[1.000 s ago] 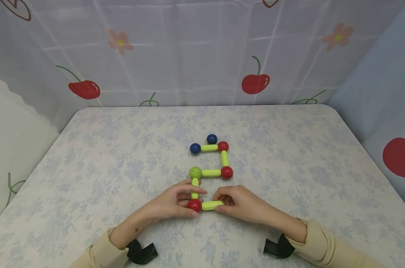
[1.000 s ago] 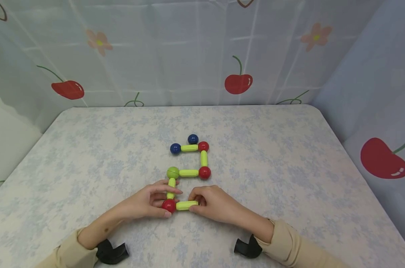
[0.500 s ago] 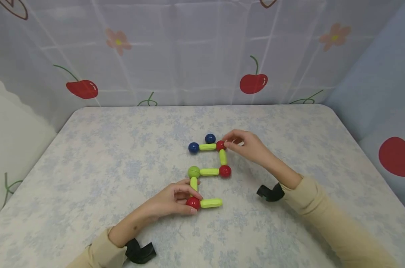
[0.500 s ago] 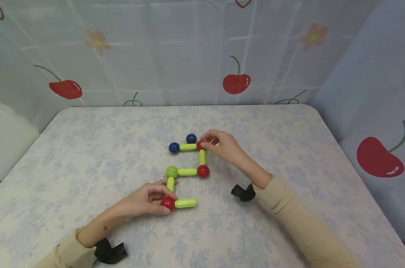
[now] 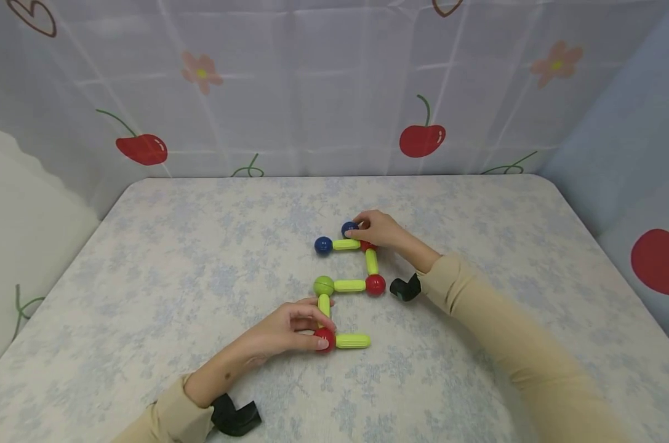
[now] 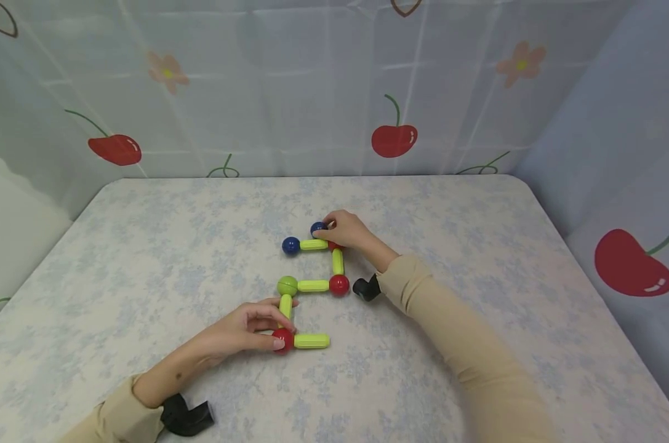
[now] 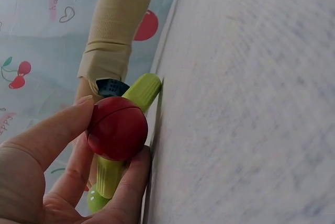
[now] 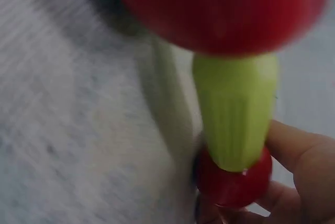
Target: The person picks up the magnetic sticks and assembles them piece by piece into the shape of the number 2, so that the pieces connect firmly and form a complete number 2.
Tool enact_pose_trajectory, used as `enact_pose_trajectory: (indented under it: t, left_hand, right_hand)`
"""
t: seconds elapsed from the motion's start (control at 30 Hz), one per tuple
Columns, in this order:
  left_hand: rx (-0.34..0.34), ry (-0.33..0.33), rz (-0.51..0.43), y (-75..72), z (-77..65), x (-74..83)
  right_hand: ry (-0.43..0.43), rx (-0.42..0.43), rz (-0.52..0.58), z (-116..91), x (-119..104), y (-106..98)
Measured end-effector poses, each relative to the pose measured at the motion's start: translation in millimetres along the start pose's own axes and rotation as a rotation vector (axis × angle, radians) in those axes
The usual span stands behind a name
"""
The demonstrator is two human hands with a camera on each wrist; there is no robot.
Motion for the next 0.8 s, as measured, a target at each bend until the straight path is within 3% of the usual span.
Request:
enact_pose_trajectory:
  t: [0.2,0.4,0.5,0.67,0.8]
  left_hand:
    - [-0.022,-0.003,-0.026,0.4,0.3,-1.4]
    - [-0.032,0.001,-0.04,-0.3,1.2,-1.0]
    - [-0.029,-0.014,-0.052,-1.2,1.4,-1.6]
    - [-0.032,-0.022,-0.095,-1.7,1.3,-2.5]
    - [-0.04,-0.019,-0.123,-1.2,1.0,-3.0]
  right_hand:
    - [-0.006,0.109,0.086,-9.6,3.3,-9.7]
    - [-0.04,0.186,0.262,-64.0,6.7,-26.8]
    - [-0.108,0.144,0.286,-99.5,11.6,-19.2]
    - [-0.284,0.029,0.198,-148.0,18.8,9.3]
    - [-0.296,-0.06,0.182,-169.5,23.5,29.0]
Point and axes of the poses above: each hand's wrist, its own z-axis towards the middle knuckle, its own y-axis out of the palm, x = y × z, the point moved 4 cm from there along z, towards the middle knuckle
